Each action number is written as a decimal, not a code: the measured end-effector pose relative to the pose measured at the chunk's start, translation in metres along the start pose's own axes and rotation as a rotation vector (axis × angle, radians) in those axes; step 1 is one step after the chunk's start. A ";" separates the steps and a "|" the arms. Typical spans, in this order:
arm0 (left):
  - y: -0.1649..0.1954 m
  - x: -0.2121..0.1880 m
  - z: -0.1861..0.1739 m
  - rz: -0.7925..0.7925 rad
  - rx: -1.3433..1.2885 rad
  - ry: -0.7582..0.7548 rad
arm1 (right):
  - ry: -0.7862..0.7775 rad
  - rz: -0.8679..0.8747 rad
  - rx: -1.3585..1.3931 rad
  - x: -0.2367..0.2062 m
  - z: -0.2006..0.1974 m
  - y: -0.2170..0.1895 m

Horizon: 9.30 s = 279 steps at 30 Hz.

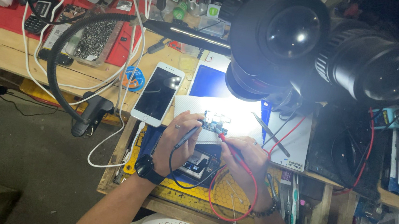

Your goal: The person uses a soldering iron and tweezers to work on a small circuit board placed on a white surface. They then switch to a hot air gun to heat the board while holding it with tweezers.

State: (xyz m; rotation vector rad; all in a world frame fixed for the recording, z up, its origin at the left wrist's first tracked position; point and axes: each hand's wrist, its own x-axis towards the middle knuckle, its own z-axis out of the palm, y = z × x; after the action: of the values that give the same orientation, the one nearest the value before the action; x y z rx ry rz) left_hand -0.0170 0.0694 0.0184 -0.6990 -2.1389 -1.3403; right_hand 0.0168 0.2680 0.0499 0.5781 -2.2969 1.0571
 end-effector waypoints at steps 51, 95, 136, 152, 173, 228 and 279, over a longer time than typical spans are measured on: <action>0.006 -0.001 0.015 -0.012 0.040 -0.030 | 0.006 0.024 -0.024 -0.002 -0.018 0.003; 0.002 -0.005 -0.006 0.003 0.008 -0.008 | -0.002 0.064 -0.012 -0.001 0.002 -0.010; 0.008 -0.001 -0.001 0.022 0.045 -0.004 | 0.002 0.021 -0.001 -0.001 -0.005 -0.008; 0.008 -0.001 0.000 0.013 0.023 -0.011 | 0.011 0.012 0.021 -0.001 -0.005 -0.007; 0.004 -0.003 0.000 0.007 0.019 -0.012 | 0.008 0.003 0.003 -0.005 -0.002 -0.003; 0.000 -0.006 -0.001 -0.009 0.018 -0.024 | 0.009 0.025 0.000 -0.003 0.001 -0.005; -0.009 -0.013 -0.022 0.003 -0.006 -0.016 | -0.002 0.052 -0.022 -0.007 0.023 -0.015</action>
State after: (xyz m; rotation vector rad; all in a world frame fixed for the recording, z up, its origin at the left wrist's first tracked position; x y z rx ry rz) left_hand -0.0100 0.0441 0.0121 -0.7176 -2.1467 -1.3450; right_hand 0.0239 0.2418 0.0411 0.5140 -2.3342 1.0544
